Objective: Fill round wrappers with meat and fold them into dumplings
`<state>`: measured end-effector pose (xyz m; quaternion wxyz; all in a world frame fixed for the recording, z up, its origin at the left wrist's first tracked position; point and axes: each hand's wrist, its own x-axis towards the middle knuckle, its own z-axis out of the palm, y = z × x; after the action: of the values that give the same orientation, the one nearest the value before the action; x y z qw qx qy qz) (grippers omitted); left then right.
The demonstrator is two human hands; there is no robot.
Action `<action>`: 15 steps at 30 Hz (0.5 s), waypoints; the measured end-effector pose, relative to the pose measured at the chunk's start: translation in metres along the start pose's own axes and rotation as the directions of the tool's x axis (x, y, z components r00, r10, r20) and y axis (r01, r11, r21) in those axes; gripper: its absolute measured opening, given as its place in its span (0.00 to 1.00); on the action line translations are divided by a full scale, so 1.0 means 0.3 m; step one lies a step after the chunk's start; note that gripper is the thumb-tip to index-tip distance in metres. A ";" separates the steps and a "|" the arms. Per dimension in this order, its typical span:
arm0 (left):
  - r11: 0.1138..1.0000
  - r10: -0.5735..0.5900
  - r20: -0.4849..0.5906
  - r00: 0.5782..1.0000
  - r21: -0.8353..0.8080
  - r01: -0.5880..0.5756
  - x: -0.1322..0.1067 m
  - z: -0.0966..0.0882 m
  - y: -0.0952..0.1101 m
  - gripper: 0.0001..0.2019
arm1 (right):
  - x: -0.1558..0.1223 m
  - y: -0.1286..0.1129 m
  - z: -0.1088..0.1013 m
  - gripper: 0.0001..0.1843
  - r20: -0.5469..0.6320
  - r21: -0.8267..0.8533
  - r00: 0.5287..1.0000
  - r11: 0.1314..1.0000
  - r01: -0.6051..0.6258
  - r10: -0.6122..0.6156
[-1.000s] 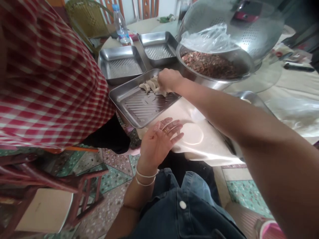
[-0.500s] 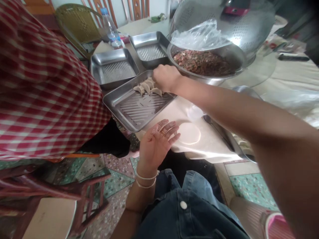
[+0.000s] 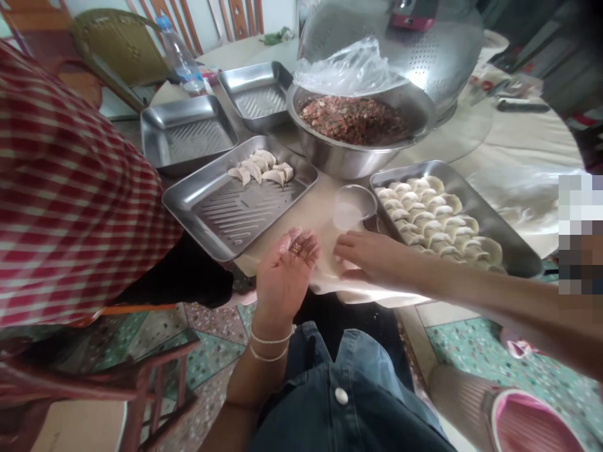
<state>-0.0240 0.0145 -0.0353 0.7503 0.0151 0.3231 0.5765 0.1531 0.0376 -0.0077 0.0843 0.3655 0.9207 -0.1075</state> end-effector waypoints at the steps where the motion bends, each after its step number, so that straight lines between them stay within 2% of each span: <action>1: 1.000 0.002 -0.003 1.000 0.005 -0.002 0.000 0.001 -0.005 0.12 | 0.000 0.009 -0.001 0.07 0.005 0.027 1.000 0.999 0.020 -0.020; 8: 1.000 0.025 -0.015 1.000 0.015 -0.025 0.011 -0.004 -0.018 0.12 | -0.019 0.042 0.003 0.08 -0.064 0.157 0.995 0.984 0.088 -0.079; 15: 0.995 0.081 0.015 0.997 0.057 -0.081 0.011 0.001 -0.013 0.11 | -0.024 0.023 0.016 0.12 -0.146 0.011 0.979 0.989 0.145 -0.142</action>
<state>-0.0202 0.0161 -0.0381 0.7276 0.0534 0.3340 0.5968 0.1634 0.0365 -0.0117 0.0055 0.3059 0.9471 -0.0966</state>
